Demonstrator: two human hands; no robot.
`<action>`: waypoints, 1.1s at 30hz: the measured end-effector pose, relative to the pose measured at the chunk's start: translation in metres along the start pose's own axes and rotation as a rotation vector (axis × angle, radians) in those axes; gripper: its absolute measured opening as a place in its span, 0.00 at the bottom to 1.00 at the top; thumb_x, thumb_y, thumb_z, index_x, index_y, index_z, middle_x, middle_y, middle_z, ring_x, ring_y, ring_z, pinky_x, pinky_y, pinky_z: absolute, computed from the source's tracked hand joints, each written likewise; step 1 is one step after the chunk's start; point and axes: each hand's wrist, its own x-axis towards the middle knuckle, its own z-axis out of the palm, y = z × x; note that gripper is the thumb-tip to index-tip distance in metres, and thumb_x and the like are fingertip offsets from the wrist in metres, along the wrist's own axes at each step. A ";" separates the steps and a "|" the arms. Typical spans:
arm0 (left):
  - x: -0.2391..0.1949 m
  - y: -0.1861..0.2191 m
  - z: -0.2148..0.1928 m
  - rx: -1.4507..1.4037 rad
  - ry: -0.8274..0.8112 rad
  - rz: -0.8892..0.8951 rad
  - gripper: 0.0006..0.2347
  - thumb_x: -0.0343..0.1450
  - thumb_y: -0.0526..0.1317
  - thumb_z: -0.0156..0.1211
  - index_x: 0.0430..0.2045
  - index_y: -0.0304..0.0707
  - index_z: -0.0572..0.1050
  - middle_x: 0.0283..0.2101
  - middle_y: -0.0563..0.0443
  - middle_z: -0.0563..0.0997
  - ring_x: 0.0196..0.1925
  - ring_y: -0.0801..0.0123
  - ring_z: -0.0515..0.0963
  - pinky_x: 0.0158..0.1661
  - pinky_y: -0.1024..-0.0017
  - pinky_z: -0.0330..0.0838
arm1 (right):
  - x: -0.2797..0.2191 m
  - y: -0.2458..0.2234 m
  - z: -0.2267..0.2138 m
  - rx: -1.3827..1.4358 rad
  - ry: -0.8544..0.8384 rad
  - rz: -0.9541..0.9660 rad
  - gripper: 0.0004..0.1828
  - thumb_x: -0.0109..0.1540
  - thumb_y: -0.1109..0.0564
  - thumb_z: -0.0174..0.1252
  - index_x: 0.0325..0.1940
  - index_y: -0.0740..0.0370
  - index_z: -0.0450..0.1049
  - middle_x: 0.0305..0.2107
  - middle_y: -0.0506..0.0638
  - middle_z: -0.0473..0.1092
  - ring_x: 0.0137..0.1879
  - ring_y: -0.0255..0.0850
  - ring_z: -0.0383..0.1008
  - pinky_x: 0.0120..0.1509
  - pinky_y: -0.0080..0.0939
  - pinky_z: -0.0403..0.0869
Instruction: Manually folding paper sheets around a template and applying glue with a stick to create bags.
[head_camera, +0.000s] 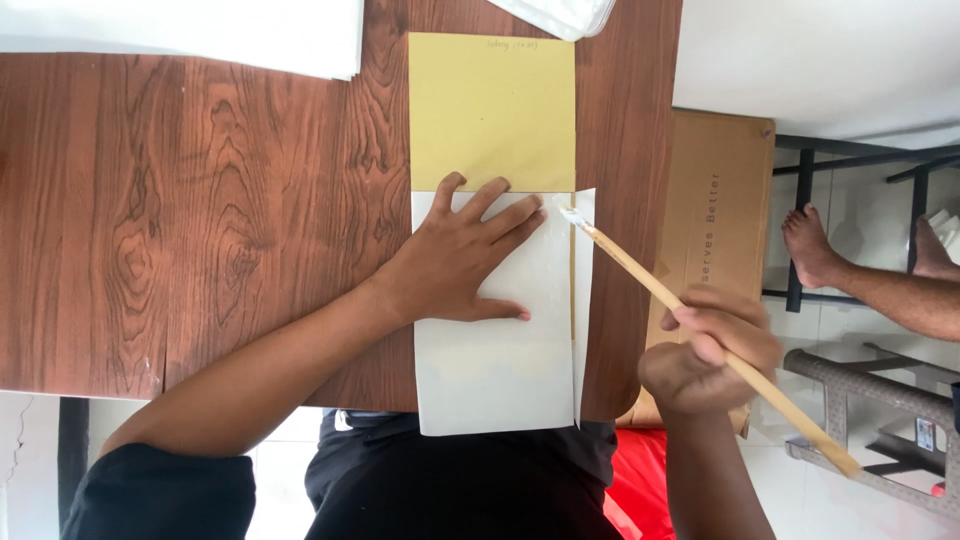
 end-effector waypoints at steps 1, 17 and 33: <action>0.002 0.001 -0.002 -0.034 -0.148 -0.044 0.43 0.66 0.78 0.47 0.65 0.43 0.67 0.69 0.54 0.67 0.70 0.54 0.60 0.62 0.40 0.52 | -0.003 0.006 0.001 0.089 -0.034 0.017 0.21 0.74 0.51 0.42 0.35 0.70 0.64 0.19 0.56 0.62 0.20 0.43 0.67 0.21 0.38 0.66; -0.012 0.018 0.002 -0.084 -0.116 -0.091 0.61 0.55 0.87 0.44 0.72 0.32 0.56 0.77 0.48 0.54 0.78 0.45 0.51 0.71 0.35 0.38 | -0.011 -0.012 -0.027 0.102 -0.194 0.138 0.27 0.75 0.48 0.38 0.31 0.71 0.66 0.19 0.61 0.65 0.21 0.46 0.68 0.20 0.41 0.66; -0.012 0.020 0.001 -0.128 -0.119 -0.091 0.60 0.52 0.88 0.47 0.69 0.35 0.64 0.78 0.45 0.52 0.80 0.44 0.44 0.72 0.36 0.30 | -0.019 -0.032 -0.056 0.172 -0.077 0.171 0.27 0.74 0.47 0.40 0.24 0.63 0.61 0.13 0.56 0.59 0.16 0.44 0.57 0.23 0.44 0.54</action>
